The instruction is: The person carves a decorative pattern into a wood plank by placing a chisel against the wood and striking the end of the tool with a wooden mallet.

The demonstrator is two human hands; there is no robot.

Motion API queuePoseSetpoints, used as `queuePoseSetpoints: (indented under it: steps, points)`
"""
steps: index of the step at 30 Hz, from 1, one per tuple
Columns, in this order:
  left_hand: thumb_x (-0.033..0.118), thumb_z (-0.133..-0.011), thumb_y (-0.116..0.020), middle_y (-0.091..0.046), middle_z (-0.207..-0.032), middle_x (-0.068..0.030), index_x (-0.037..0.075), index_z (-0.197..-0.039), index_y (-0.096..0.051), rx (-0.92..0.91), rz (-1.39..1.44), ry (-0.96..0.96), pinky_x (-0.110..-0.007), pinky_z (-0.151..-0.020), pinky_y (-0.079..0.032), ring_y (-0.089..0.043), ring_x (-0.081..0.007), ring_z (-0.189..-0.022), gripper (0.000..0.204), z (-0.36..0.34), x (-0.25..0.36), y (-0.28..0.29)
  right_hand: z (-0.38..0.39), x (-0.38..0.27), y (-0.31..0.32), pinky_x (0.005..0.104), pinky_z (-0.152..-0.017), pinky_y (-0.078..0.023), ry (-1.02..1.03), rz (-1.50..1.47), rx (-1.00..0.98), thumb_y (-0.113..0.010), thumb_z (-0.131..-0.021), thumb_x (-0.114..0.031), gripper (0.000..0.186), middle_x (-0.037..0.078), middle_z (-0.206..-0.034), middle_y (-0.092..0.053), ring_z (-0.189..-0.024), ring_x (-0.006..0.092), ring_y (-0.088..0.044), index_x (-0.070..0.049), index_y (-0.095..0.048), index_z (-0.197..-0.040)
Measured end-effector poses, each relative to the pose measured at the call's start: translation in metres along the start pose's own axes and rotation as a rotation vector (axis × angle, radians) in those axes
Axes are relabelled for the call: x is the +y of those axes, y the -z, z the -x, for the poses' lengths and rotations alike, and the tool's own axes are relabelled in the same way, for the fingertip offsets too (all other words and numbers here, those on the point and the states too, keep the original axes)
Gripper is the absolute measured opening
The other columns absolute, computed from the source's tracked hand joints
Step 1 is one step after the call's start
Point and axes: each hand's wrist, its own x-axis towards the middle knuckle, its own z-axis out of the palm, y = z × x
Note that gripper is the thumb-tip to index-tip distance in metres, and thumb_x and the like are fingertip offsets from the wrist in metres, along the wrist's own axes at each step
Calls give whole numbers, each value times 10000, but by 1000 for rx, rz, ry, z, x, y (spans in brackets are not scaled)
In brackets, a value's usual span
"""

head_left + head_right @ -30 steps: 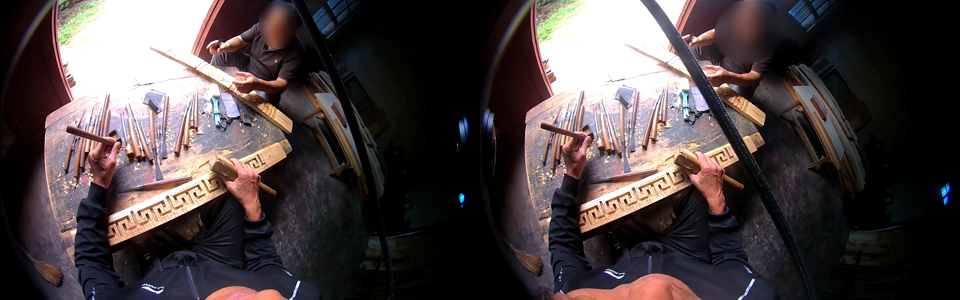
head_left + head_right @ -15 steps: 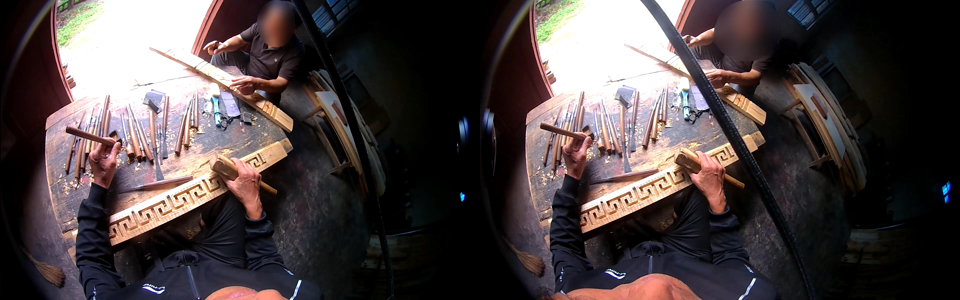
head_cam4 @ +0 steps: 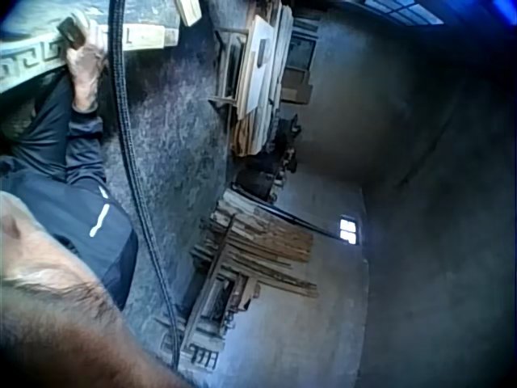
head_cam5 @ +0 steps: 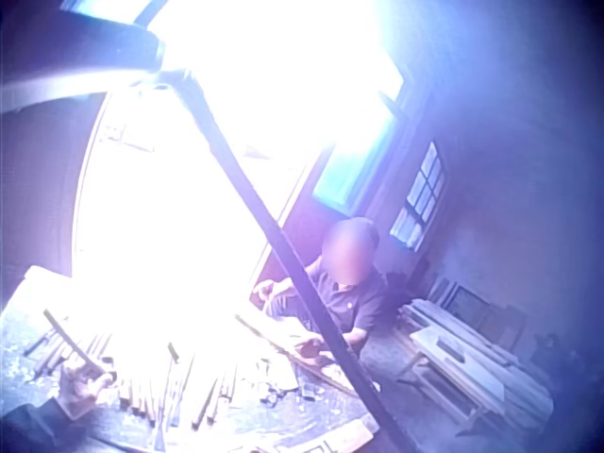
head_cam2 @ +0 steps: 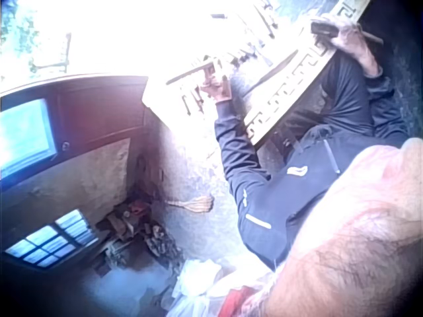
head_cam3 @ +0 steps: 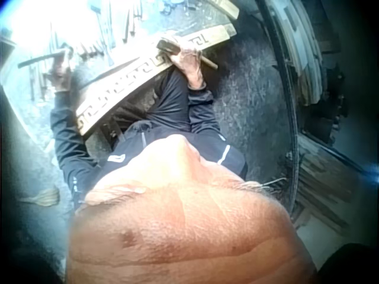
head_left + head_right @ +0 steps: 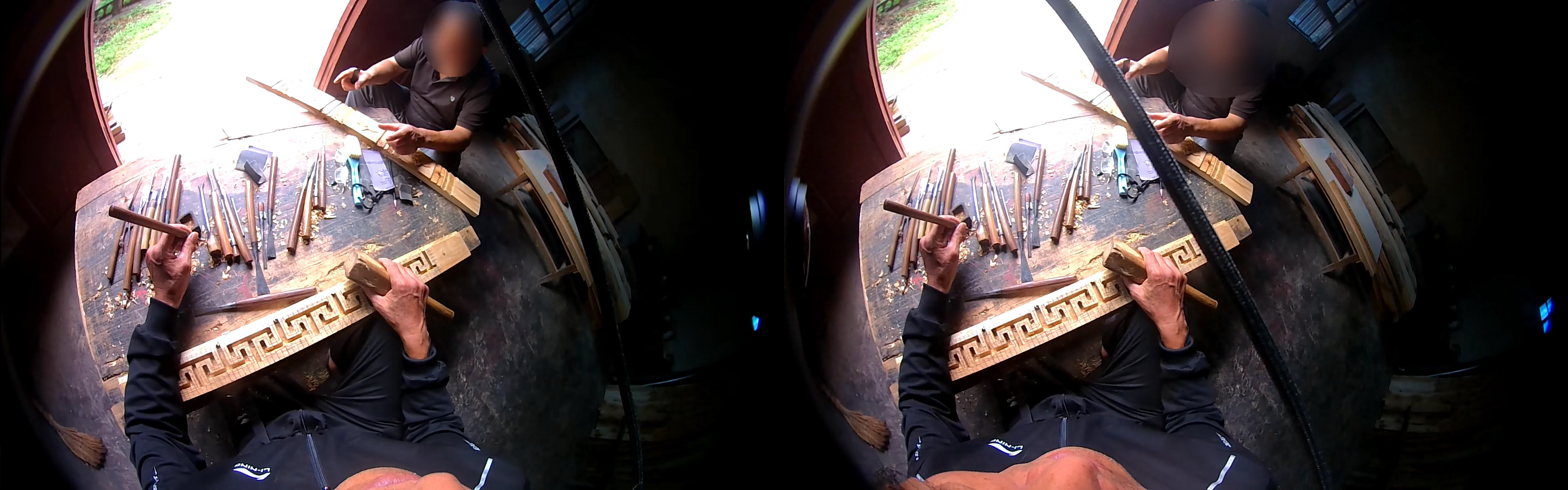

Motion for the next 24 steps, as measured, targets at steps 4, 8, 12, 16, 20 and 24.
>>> queuePoseSetpoints:
  steps: [4,8,12,16,20,24]
  points:
    - [-5,-1046,-799,-777,-902,-23,-15,-1116,-749,-6,-8,-2,-258,-763,-602,-747,-78,-841,87,0,2,1,0,-1,1,469,-918,-623,-4,-2,2,-985,-822,-352,611,146,-1176,-817,-1066,388,-787,-76,-747,-1312]
    - [-7,-1048,-794,-776,-904,-31,-18,-1118,-746,-4,35,-4,-263,-765,-607,-748,-84,-837,86,-1,-10,2,0,-1,0,471,-917,-623,-10,-13,4,-987,-814,-344,606,146,-1178,-817,-1066,391,-786,-80,-751,-1306]
    - [-4,-1052,-788,-777,-907,-36,-21,-1120,-742,-1,46,12,-268,-770,-614,-752,-89,-843,84,0,-7,0,0,-1,1,479,-911,-620,-13,2,-1,-987,-810,-332,595,147,-1173,-816,-1058,393,-784,-86,-754,-1300]
    - [-2,-1057,-784,-781,-914,-35,-19,-1121,-742,-1,59,11,-270,-776,-620,-760,-94,-852,79,-1,-6,1,0,-1,1,483,-905,-618,-12,-4,1,-984,-811,-334,594,147,-1169,-812,-1052,395,-780,-90,-751,-1300]
    - [0,-1059,-782,-783,-917,-37,-16,-1120,-743,-5,25,1,-273,-780,-623,-767,-99,-858,74,-1,-5,1,1,1,0,483,-904,-617,-12,-7,4,-981,-812,-342,595,143,-1171,-809,-1054,396,-777,-95,-748,-1301]
    - [-2,-1060,-780,-781,-917,-37,-15,-1118,-742,-4,40,22,-273,-781,-623,-765,-100,-856,71,0,-4,0,1,1,0,484,-901,-615,-10,-12,8,-978,-812,-350,590,144,-1164,-806,-1052,397,-775,-102,-749,-1296]
